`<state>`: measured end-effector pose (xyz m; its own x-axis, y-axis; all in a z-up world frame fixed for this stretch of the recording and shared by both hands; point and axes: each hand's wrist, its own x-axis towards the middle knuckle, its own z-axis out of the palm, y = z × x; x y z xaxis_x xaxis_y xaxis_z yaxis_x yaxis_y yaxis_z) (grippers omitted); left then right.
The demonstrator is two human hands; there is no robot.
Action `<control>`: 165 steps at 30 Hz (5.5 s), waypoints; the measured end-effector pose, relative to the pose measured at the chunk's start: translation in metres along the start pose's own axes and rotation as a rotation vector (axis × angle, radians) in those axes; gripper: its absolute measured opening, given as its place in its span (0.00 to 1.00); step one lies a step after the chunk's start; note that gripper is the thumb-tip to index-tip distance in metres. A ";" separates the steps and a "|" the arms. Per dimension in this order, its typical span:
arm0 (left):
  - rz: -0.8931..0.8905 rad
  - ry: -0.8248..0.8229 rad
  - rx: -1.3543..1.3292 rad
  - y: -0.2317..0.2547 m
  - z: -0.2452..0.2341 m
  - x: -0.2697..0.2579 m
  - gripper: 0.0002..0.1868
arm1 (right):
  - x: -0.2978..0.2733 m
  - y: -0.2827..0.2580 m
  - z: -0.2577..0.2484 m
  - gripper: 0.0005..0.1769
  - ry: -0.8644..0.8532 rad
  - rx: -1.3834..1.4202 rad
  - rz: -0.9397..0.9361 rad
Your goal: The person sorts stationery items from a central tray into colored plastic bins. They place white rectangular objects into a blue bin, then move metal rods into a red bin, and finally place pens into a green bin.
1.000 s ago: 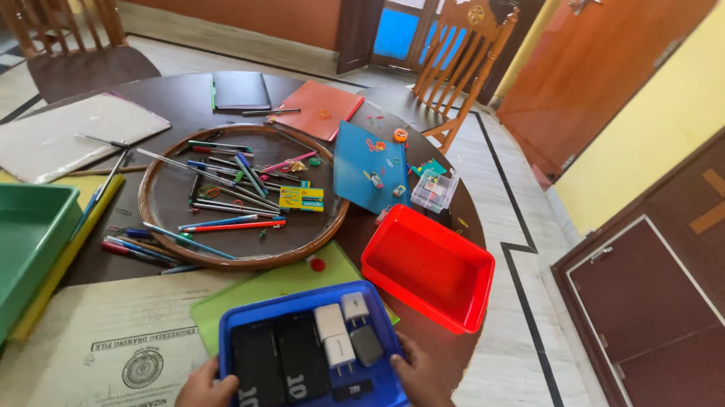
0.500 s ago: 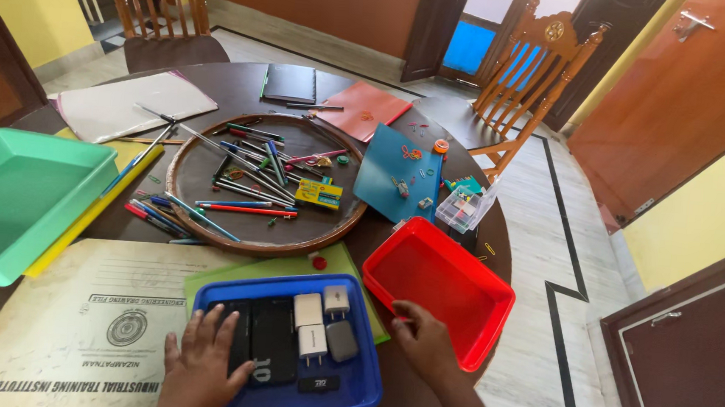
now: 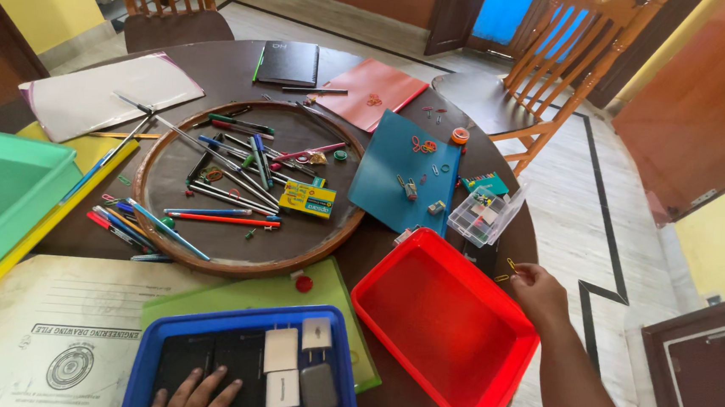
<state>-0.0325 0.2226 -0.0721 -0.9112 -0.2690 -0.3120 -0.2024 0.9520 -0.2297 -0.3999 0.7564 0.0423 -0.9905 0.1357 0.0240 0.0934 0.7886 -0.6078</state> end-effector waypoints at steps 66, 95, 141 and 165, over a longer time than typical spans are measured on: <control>0.121 -0.226 -0.174 -0.049 -0.188 -0.100 0.52 | -0.239 -0.238 -0.012 0.55 -0.603 0.329 -0.554; -0.005 0.237 -1.182 -0.087 -0.092 -0.108 0.45 | -0.341 -0.265 0.102 0.12 -0.725 0.192 -0.664; -0.472 -0.004 -1.178 -0.054 -0.023 -0.065 0.22 | -0.338 0.035 0.142 0.30 -0.333 0.512 0.124; -0.792 -0.032 -0.612 -0.322 0.052 -0.075 0.26 | -0.332 0.061 0.094 0.31 -0.109 0.492 0.126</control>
<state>0.1195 -0.0720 -0.0230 -0.4258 -0.8531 -0.3014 -0.9047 0.4059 0.1293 -0.0745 0.7030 -0.0773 -0.9819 0.1271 -0.1401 0.1795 0.3915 -0.9025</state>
